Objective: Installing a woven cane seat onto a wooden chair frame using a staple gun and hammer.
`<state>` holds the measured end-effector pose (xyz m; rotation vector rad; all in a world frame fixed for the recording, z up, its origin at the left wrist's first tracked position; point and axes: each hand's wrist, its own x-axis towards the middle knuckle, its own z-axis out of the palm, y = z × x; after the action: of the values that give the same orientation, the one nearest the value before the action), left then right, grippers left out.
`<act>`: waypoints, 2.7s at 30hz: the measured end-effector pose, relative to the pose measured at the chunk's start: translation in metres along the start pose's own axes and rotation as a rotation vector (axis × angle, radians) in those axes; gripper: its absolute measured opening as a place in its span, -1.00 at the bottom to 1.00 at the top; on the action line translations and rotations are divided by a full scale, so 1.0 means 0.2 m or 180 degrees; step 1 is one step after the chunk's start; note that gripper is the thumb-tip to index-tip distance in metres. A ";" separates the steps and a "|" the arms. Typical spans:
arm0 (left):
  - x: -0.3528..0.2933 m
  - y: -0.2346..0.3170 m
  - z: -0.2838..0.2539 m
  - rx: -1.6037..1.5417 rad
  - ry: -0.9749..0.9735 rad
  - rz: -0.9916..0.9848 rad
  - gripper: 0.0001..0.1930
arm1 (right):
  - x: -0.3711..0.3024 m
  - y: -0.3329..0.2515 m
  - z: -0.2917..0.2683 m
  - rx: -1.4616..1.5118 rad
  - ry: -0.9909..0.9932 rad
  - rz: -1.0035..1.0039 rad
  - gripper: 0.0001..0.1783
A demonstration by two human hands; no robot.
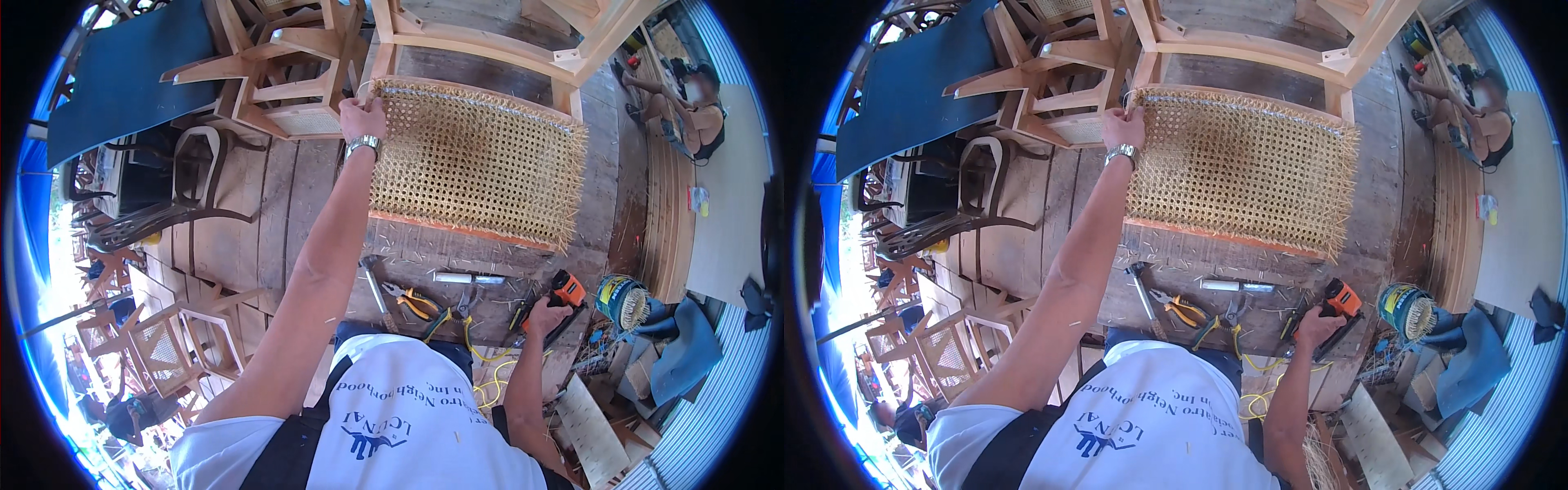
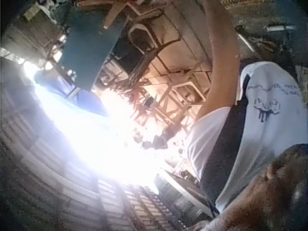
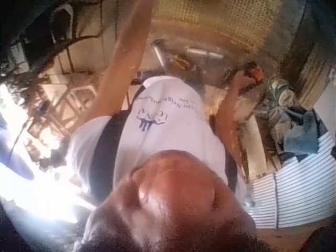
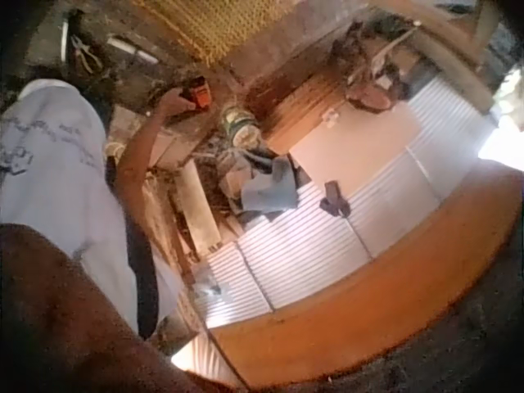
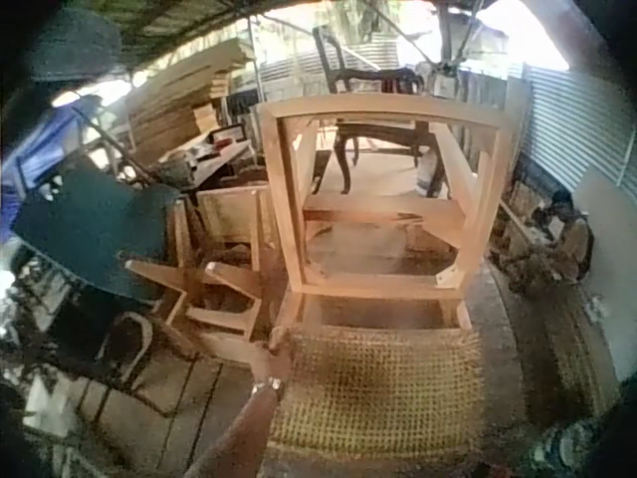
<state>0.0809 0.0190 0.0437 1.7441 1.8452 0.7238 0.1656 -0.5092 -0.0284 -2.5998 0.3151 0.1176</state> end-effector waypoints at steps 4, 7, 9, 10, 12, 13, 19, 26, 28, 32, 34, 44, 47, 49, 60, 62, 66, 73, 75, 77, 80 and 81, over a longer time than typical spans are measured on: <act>0.06 -0.09 -0.03 0.0530 -0.0535 0.0298 -0.46 | 0.00 0.00 0.00 0.0011 0.0061 0.0012 -0.41; 0.05 -0.10 -0.03 0.1013 -0.0986 0.0790 -0.33 | -0.01 0.01 -0.01 0.0084 0.0076 -0.0034 -0.40; 0.05 -0.10 -0.02 0.1115 -0.0790 0.0810 -0.36 | -0.01 0.00 -0.01 0.0040 0.0070 -0.0055 -0.40; 0.05 -0.10 -0.01 0.1114 -0.0796 0.0813 -0.36 | -0.01 -0.01 -0.01 -0.0007 0.0085 -0.0072 -0.40; 0.04 -0.11 0.00 0.1195 -0.0640 0.0878 -0.37 | 0.01 0.02 0.00 0.0017 0.0050 -0.0057 -0.41; 0.04 -0.11 0.01 0.1195 -0.0651 0.0874 -0.37 | 0.01 0.02 0.00 0.0038 0.0006 -0.0044 -0.41; 0.05 -0.12 0.02 0.1024 -0.0602 0.0898 -0.37 | 0.12 0.16 -0.04 0.0228 -0.0221 0.0060 -0.37; 0.05 -0.21 0.00 0.0465 -0.0961 0.0955 -0.39 | 0.41 0.34 -0.40 0.0454 -0.0808 0.0201 -0.55; 0.04 -0.23 0.02 0.0332 -0.1073 0.1041 -0.40 | 0.62 0.57 -0.56 0.0348 -0.1101 0.0926 -0.64; 0.01 -0.21 -0.01 0.0102 -0.1075 0.1030 -0.46 | 0.52 0.30 -0.80 0.1555 -0.0257 0.1309 -0.85; 0.04 -0.22 0.00 0.0173 -0.1067 0.0951 -0.49 | 0.58 0.24 -0.87 0.1987 -0.0221 0.1346 -0.85; 0.03 -0.29 0.02 -0.0109 -0.0809 0.1185 -0.50 | 0.92 -0.77 -1.38 -0.2515 0.1236 -0.1762 -0.51; 0.02 -0.26 0.03 -0.0211 -0.0873 0.1116 -0.50 | 0.77 -1.37 -1.28 -0.2101 0.0860 -0.2714 -0.59; 0.03 -0.26 0.00 -0.0140 -0.0840 0.1096 -0.51 | 0.67 -1.66 -1.08 -0.1636 0.0001 -0.3207 -0.61; 0.01 -0.25 -0.03 -0.0300 -0.0919 0.1044 -0.62 | -0.22 -2.48 0.17 -0.0926 -0.2935 -0.3510 -0.57; 0.01 -0.24 -0.03 -0.0292 -0.0921 0.0975 -0.63 | -0.25 -2.53 0.23 -0.0678 -0.3019 -0.3538 -0.57; 0.00 -0.26 -0.02 -0.0428 -0.0829 0.0892 -0.65 | -0.29 -2.55 0.27 -0.0630 -0.3050 -0.3600 -0.69; 0.00 -0.25 -0.03 -0.0593 -0.0969 0.0703 -0.64 | -0.32 -2.55 0.34 -0.0896 -0.3092 -0.3488 -0.65; 0.00 -0.24 -0.02 -0.0578 -0.0993 0.0694 -0.65 | -0.30 -2.56 0.36 -0.1036 -0.3105 -0.3531 -0.63; 0.01 -0.25 -0.04 -0.0549 -0.1021 0.0717 -0.65 | -0.32 -2.57 0.37 -0.1174 -0.3132 -0.3583 -0.61; 0.01 -0.25 -0.04 -0.0510 -0.1052 0.0746 -0.65 | -0.35 -2.58 0.36 -0.1362 -0.3096 -0.3466 -0.62; 0.01 -0.25 -0.05 -0.0495 -0.1057 0.0745 -0.65 | -0.33 -2.56 0.38 -0.1141 -0.3096 -0.3580 -0.65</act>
<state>0.0384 0.0186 0.0170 1.8660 1.3466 0.6022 0.2255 -0.0273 0.1620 -2.2816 -1.5470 1.0069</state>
